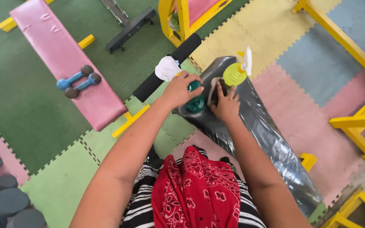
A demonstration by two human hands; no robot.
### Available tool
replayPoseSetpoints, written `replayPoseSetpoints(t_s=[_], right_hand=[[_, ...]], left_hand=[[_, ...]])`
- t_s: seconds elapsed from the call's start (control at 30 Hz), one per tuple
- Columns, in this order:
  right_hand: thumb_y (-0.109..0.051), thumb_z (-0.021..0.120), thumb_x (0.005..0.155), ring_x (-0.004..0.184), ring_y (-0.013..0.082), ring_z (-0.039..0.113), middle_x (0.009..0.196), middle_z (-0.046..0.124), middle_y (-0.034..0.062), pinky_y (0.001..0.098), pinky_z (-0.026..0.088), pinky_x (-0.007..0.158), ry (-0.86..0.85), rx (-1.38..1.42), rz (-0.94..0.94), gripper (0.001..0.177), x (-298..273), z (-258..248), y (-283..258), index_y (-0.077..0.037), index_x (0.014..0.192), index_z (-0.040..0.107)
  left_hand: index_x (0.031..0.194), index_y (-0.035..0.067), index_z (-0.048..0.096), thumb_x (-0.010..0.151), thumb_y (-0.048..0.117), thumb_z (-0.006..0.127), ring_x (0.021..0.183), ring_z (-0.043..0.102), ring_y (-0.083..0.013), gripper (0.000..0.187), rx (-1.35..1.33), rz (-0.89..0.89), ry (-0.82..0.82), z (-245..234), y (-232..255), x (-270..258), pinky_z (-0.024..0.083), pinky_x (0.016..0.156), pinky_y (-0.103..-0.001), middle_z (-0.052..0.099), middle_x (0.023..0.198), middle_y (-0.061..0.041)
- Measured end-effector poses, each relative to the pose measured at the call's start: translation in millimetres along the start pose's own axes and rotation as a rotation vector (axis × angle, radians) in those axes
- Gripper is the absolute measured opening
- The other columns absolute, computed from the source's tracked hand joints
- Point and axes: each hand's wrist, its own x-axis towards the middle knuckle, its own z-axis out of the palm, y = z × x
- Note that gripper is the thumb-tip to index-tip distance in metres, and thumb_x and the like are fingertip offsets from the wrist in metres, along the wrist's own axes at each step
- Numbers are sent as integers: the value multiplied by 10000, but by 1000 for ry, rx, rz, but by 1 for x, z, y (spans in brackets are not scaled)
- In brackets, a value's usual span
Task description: Selecting a dumbbell from a rack, cleaning it using a spray bottle and a cloth, and returning it.
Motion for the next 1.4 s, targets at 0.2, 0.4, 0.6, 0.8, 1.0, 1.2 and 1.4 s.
replayPoseSetpoints(t_s=[0.2, 0.4, 0.6, 0.8, 1.0, 1.2, 1.4], right_hand=[[-143, 873, 812, 1353, 314, 522, 1414, 555, 198, 432, 448, 1112, 4, 1146, -568, 760, 5, 41, -18, -47, 1449, 470], [-91, 794, 837, 1253, 236, 646, 1344, 639, 106, 392, 550, 1012, -155, 1350, -217, 636, 15, 124, -23, -40, 1396, 494], [-66, 809, 780, 1269, 242, 597, 1377, 592, 115, 394, 509, 1041, -27, 1309, -200, 755, 8, 117, -24, -50, 1435, 436], [-82, 735, 911, 1296, 229, 563, 1429, 574, 101, 386, 481, 1104, 50, 1457, -336, 607, 4, 112, -28, -56, 1458, 476], [-75, 745, 861, 1201, 212, 618, 1291, 646, 98, 380, 481, 1035, 234, 1219, -123, 487, -7, 87, -57, -32, 1321, 592], [-98, 738, 912, 1172, 233, 655, 1245, 700, 116, 384, 527, 1024, 331, 1328, 185, 385, -7, 101, -82, -44, 1275, 624], [-66, 686, 915, 1257, 254, 625, 1337, 668, 138, 404, 490, 1067, 484, 1192, 319, 421, -18, 131, -93, -58, 1330, 620]], left_hand=[[1156, 293, 683, 900, 480, 706, 1061, 584, -389, 318, 46, -3, 18, 4, 12, -2, 495, 928, -487, 582, 1137, -101], [1383, 231, 570, 783, 492, 815, 1184, 574, -373, 699, -88, -49, 21, 12, 30, -3, 468, 1009, -466, 586, 1285, -121], [1574, 97, 342, 770, 403, 882, 1406, 515, -260, 1015, -873, 6, -104, 27, -10, -6, 383, 1208, -408, 565, 1494, -132], [1469, 49, 391, 594, 295, 943, 1353, 480, -353, 1063, -473, 144, -70, 44, -30, -6, 369, 1128, -452, 526, 1415, -189], [1470, 43, 478, 830, 143, 755, 1409, 469, -418, 704, -259, 399, -284, 80, -100, 15, 372, 1198, -462, 523, 1490, -227], [1474, 31, 426, 826, 216, 782, 1405, 460, -391, 762, -433, 421, -568, 58, -93, 48, 367, 1168, -444, 497, 1488, -227], [1444, 33, 478, 893, 212, 713, 1381, 494, -404, 625, -417, 477, -709, 86, -104, 56, 387, 1164, -454, 530, 1449, -220]])
